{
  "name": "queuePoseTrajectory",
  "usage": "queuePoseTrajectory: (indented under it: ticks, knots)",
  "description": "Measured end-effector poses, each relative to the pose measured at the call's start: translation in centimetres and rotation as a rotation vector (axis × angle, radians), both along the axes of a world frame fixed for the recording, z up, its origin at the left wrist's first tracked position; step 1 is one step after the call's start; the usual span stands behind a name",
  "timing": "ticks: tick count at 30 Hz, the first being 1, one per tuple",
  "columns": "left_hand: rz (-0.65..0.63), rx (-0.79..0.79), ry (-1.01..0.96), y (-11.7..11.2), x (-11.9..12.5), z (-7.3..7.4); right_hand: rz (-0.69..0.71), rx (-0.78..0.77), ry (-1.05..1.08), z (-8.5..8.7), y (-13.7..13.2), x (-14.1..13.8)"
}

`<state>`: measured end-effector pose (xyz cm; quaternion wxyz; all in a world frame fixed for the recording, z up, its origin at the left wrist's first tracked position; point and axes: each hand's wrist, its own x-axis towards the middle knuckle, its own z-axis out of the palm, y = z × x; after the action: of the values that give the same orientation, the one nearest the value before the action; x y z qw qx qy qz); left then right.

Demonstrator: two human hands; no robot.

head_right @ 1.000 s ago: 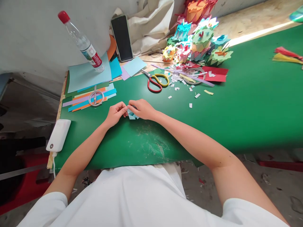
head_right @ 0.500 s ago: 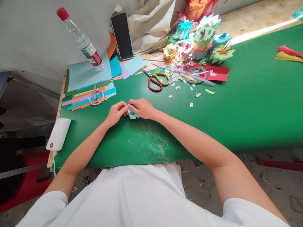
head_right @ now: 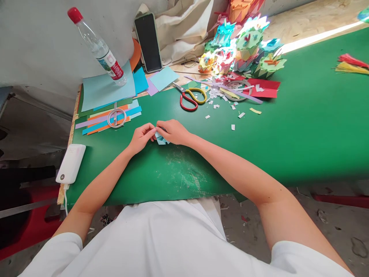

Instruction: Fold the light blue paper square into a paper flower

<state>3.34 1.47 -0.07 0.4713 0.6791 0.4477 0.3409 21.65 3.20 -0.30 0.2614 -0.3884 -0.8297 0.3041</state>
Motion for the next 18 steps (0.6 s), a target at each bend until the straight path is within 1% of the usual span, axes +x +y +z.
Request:
queuePoseTrajectory:
  ticks: [18]
  knots:
    - [0.011, 0.021, 0.050, -0.09, 0.06, 0.01, -0.004, -0.006, -0.053, 0.15, -0.05, -0.08]
